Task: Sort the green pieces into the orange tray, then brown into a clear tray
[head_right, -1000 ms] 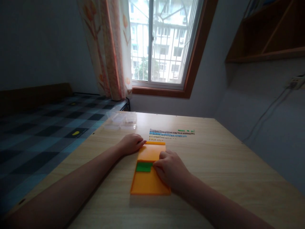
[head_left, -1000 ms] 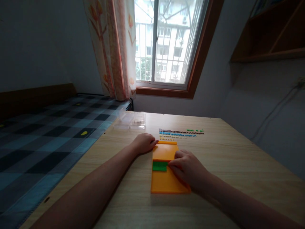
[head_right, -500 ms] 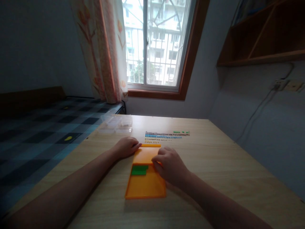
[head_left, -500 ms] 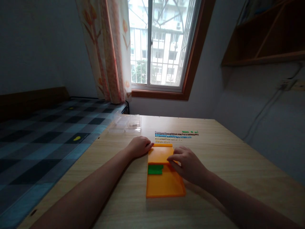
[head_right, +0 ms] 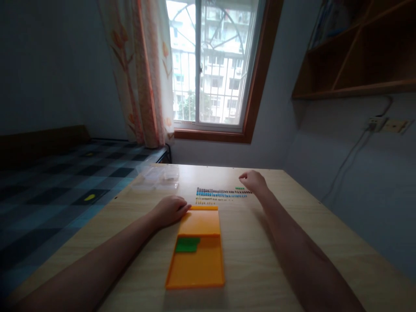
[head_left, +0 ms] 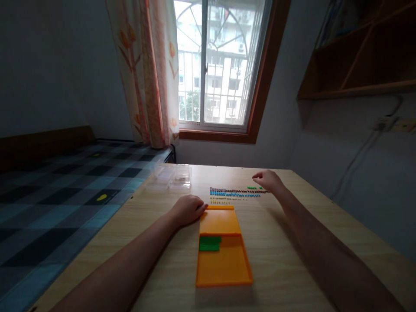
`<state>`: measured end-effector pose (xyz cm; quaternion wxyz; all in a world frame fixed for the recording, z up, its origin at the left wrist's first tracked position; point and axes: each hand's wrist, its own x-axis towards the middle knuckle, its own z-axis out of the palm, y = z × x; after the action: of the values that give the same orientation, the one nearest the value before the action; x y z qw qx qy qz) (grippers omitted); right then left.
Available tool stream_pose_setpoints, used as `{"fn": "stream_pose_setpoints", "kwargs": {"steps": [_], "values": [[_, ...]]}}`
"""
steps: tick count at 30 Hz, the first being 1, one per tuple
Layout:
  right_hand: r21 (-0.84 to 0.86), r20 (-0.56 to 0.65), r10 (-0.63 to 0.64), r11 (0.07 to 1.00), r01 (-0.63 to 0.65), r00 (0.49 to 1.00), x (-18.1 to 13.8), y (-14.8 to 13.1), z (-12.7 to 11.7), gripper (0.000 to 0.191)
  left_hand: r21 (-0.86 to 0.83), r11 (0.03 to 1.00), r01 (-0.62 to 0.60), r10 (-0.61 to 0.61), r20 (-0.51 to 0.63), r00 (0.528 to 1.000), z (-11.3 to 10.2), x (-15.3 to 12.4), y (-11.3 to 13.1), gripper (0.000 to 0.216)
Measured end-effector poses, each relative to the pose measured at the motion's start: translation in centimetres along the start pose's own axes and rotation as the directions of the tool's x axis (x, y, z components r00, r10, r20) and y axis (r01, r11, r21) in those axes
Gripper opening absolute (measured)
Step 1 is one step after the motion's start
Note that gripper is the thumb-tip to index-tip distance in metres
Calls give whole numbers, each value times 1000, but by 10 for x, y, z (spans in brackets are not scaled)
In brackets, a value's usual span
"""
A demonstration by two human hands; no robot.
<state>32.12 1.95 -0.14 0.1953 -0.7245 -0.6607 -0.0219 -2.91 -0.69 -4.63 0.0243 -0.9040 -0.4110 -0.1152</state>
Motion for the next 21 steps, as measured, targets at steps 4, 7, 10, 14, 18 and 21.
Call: {"fn": "stream_pose_setpoints", "kwargs": {"steps": [4, 7, 10, 14, 18, 21], "values": [[-32, 41, 28, 999, -27, 999, 3, 7, 33, 23, -24, 1000, 9, -9, 2, 1000, 0, 0, 0, 45], [-56, 39, 35, 998, -32, 999, 4, 10, 45, 24, -32, 999, 12, -12, 16, 1000, 1, 0, 0, 45], [-72, 38, 41, 997, -38, 998, 6, 11, 50, 26, -32, 999, 11, -11, 17, 1000, 1, 1, -1, 44], [-84, 51, 53, 995, -48, 997, 7, 10, 56, 27, -24, 1000, 7, -7, 8, 1000, 2, 1, -1, 45], [-87, 71, 55, 995, -49, 996, 6, 9, 60, 24, -24, 1000, 15, -15, 13, 1000, 1, 0, 0, 46], [-84, 92, 54, 995, -46, 994, 5, 8, 60, 24, -22, 1000, 20, -20, 19, 1000, 0, 0, 1, 46]]}}
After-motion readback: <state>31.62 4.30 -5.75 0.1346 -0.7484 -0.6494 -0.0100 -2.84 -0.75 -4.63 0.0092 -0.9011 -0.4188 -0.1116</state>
